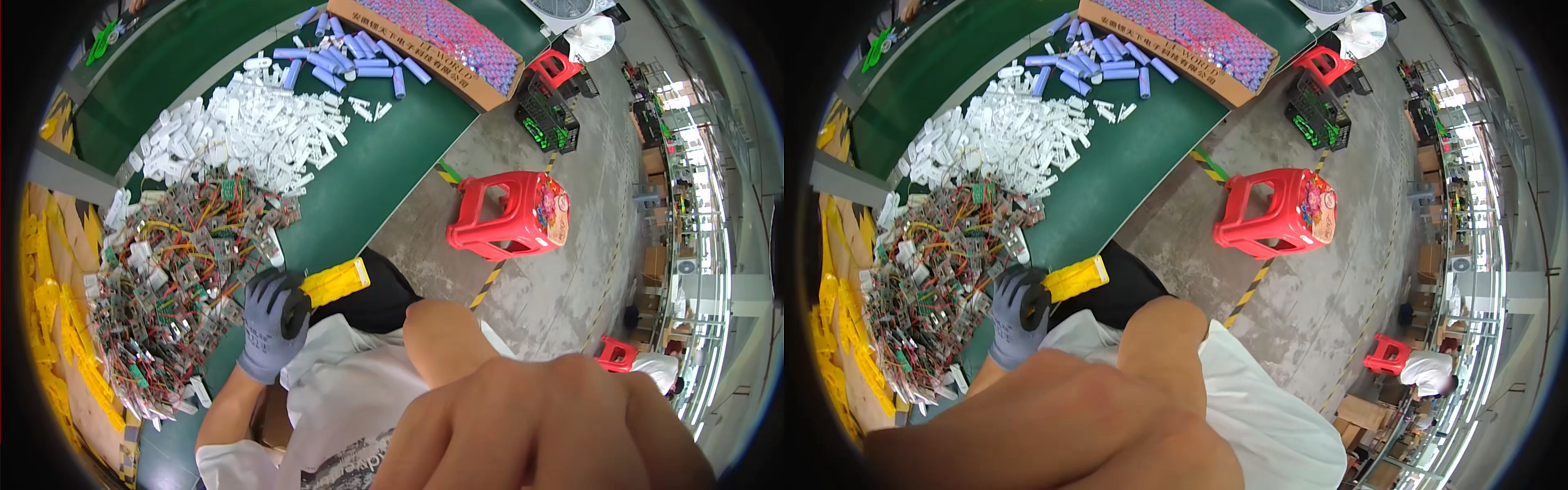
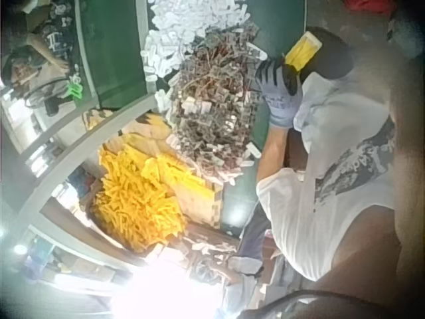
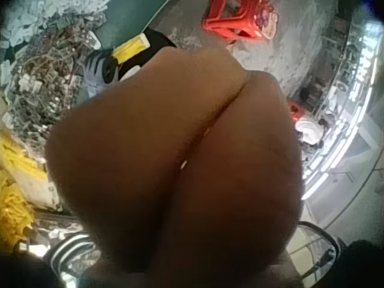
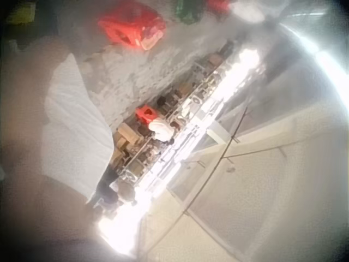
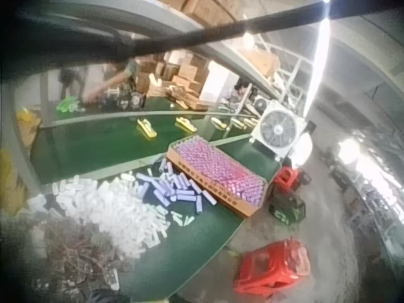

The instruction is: Manually assembling small electronic circuit boards into yellow plastic housings.

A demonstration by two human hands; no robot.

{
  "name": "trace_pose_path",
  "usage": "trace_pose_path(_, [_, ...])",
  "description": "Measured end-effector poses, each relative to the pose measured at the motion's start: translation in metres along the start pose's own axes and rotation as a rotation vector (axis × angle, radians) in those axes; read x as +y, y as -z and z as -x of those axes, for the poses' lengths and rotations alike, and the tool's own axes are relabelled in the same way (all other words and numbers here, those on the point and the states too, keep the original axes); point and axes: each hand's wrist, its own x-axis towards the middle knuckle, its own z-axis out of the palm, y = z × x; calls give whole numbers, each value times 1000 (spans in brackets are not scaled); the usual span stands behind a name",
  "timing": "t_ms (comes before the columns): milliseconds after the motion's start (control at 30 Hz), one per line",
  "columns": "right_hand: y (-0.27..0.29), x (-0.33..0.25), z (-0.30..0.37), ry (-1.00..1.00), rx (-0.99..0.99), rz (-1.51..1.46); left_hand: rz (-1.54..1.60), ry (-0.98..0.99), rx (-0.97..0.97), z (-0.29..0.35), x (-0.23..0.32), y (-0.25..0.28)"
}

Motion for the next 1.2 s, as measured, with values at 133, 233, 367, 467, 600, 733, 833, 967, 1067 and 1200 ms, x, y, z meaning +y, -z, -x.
trace_pose_path(133, [-1,18,-5,-6,-55,-91,-5,27,3,3,1,0])
trace_pose_path(233, [3,38,-14,6,-142,-131,6,21,-8,-1,3,-2])
trace_pose_path(367, [35,54,-42,21,-237,-164,35,1,13,-6,8,-4])
trace_pose_path(467, [-3,63,-30,221,349,-78,9,8,-1,4,3,-4])
trace_pose_path(600, [18,59,-30,183,250,-75,20,1,16,-1,2,-4])
trace_pose_path(733, [23,56,-20,131,153,-95,20,16,17,-3,5,-2])
trace_pose_path(833, [33,45,-14,88,57,-113,29,17,12,-8,6,0])
trace_pose_path(967, [68,38,-18,6,-80,-130,13,41,-23,2,1,1])
trace_pose_path(1067, [99,10,-16,-61,100,290,1,70,24,10,-1,1])
trace_pose_path(1200, [222,-31,2,-241,1008,1515,10,80,28,7,1,-2])
